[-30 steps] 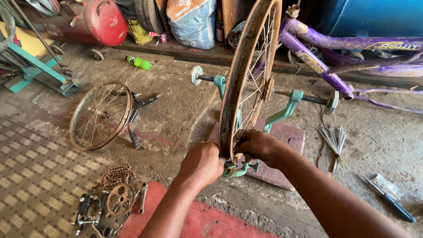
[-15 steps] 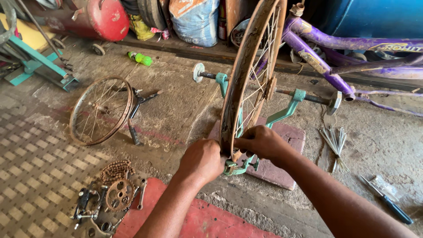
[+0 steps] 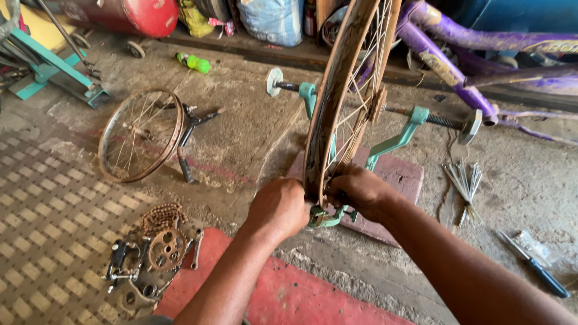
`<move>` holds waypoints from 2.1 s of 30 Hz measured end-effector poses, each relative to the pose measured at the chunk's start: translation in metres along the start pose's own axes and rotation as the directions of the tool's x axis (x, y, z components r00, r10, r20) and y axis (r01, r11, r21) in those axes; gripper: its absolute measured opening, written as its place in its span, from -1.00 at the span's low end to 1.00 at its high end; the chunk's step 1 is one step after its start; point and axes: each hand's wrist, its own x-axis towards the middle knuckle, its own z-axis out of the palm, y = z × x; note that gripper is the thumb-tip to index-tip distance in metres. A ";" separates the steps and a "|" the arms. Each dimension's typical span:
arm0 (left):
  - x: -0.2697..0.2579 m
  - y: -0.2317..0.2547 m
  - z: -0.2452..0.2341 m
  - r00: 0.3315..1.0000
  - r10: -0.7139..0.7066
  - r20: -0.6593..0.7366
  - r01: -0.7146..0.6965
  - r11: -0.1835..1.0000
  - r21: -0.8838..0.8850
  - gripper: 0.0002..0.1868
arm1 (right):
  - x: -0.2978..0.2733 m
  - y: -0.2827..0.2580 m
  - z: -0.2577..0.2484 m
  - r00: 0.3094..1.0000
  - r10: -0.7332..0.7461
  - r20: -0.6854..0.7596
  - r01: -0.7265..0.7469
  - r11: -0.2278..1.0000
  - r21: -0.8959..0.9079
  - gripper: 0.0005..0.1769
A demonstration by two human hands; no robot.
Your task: The person secures a bicycle wheel onto a green truing stand by tightening the axle nuts. They then rotate the wheel and use a spoke wrench to adjust the tension of the spokes.
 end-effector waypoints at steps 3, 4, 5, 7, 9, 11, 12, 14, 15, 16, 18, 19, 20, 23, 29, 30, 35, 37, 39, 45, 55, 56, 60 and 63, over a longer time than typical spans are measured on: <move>-0.001 0.000 0.001 1.000 0.005 -0.011 -0.005 1.000 0.000 -0.89 | -0.008 -0.010 0.006 1.000 -0.003 0.017 0.005 0.996 -0.088 -0.68; -0.001 0.000 0.002 1.000 0.005 -0.014 -0.005 1.000 -0.002 -0.89 | -0.010 -0.015 0.010 1.000 -0.013 0.024 0.016 0.990 -0.142 -0.67; -0.001 -0.001 0.002 1.000 -0.005 -0.008 0.005 1.000 -0.006 -0.88 | -0.012 -0.020 0.014 0.998 -0.002 -0.068 -0.018 0.956 -0.294 -0.65; 0.000 -0.002 0.005 1.000 -0.021 0.013 0.021 1.000 -0.014 -0.87 | -0.016 -0.028 0.021 0.968 -0.021 -0.251 -0.127 0.822 -0.556 -0.59; 0.000 -0.003 0.007 1.000 0.013 -0.024 -0.013 1.000 -0.022 -0.85 | -0.020 -0.033 0.020 0.958 -0.052 -0.280 -0.194 0.603 -0.774 -0.52; 0.001 -0.003 0.008 0.999 0.034 -0.040 -0.034 0.999 -0.019 -0.86 | -0.018 -0.032 0.015 0.953 -0.051 -0.298 -0.225 0.539 -0.812 -0.52; 0.001 -0.003 0.008 0.999 0.039 -0.037 -0.039 0.999 -0.012 -0.87 | -0.015 -0.029 0.013 0.952 -0.033 -0.306 -0.225 0.605 -0.764 -0.56; 0.001 -0.003 0.009 0.998 0.048 -0.029 -0.048 0.999 -0.010 -0.87 | -0.005 -0.019 0.007 0.964 0.008 -0.267 -0.185 0.741 -0.645 -0.64; 0.001 -0.002 0.009 0.998 0.051 -0.024 -0.051 0.999 -0.014 -0.86 | 0.000 -0.014 0.002 0.975 0.025 -0.220 -0.149 0.807 -0.571 -0.66; 0.001 -0.001 0.009 0.998 0.055 -0.019 -0.055 0.998 -0.017 -0.85 | 0.006 -0.009 -0.002 0.985 0.035 -0.170 -0.115 0.865 -0.489 -0.66; 0.000 0.001 0.010 0.996 0.074 -0.042 -0.074 0.997 -0.004 -0.83 | 0.014 0.002 -0.004 0.978 0.036 -0.207 -0.111 0.924 -0.366 -0.66; 0.000 0.002 0.010 0.995 0.084 -0.053 -0.084 0.996 0.003 -0.81 | 0.016 0.005 -0.006 0.973 0.038 -0.226 -0.107 0.947 -0.302 -0.66; 0.000 0.003 0.011 0.998 0.060 -0.022 -0.061 0.998 0.000 -0.81 | 0.015 0.007 -0.007 0.975 0.012 -0.224 -0.096 0.924 -0.370 -0.66; -0.001 0.005 0.014 0.999 0.022 0.026 -0.022 1.000 -0.005 -0.84 | 0.003 0.000 -0.007 0.967 -0.126 -0.223 -0.046 0.772 -0.634 -0.67; 0.003 0.005 0.020 1.000 0.008 0.030 -0.008 1.000 0.023 -0.86 | -0.025 -0.025 0.006 0.923 -0.212 -0.321 -0.119 0.635 -0.763 -0.67; 0.004 0.004 0.019 1.000 -0.015 0.022 0.014 1.000 0.008 -0.84 | -0.025 -0.027 0.012 0.920 -0.208 -0.333 -0.124 0.651 -0.749 -0.64; 0.016 -0.012 0.008 0.974 -0.227 0.000 0.227 0.973 -0.044 -0.78 | -0.012 -0.029 0.037 0.880 -0.314 -0.358 -0.054 0.681 -0.730 -0.57; 0.021 -0.022 0.003 0.971 -0.218 -0.098 0.218 0.976 -0.014 -0.82 | -0.004 -0.026 0.046 0.817 -0.469 -0.334 0.060 0.646 -0.761 -0.59; 0.028 -0.030 0.001 0.970 -0.223 -0.100 0.218 0.974 -0.060 -0.86 | 0.007 -0.026 0.051 0.781 -0.511 -0.359 0.048 0.622 -0.782 -0.53; 0.033 -0.044 0.008 0.968 -0.240 -0.066 0.237 0.970 -0.053 -0.82 | 0.038 -0.024 0.046 0.823 -0.376 -0.427 -0.132 0.603 -0.787 -0.47; 0.034 -0.041 0.006 0.972 -0.235 -0.001 0.234 0.971 -0.043 -0.80 | 0.029 -0.011 0.015 0.973 -0.180 -0.141 0.139 0.955 -0.261 -0.65; 0.033 -0.041 0.006 0.973 -0.229 0.010 0.229 0.972 -0.049 -0.82 | 0.031 -0.012 0.015 0.977 -0.169 -0.126 0.122 0.941 -0.315 -0.64; 0.033 -0.042 0.004 0.982 -0.188 0.013 0.188 0.981 -0.045 -0.88 | 0.040 -0.022 0.007 0.983 -0.079 -0.165 0.012 0.926 -0.377 -0.63; 0.031 -0.041 0.002 0.982 -0.190 0.024 0.191 0.981 -0.047 -0.86 | 0.044 -0.021 0.005 0.955 0.008 -0.297 -0.114 0.933 -0.341 -0.64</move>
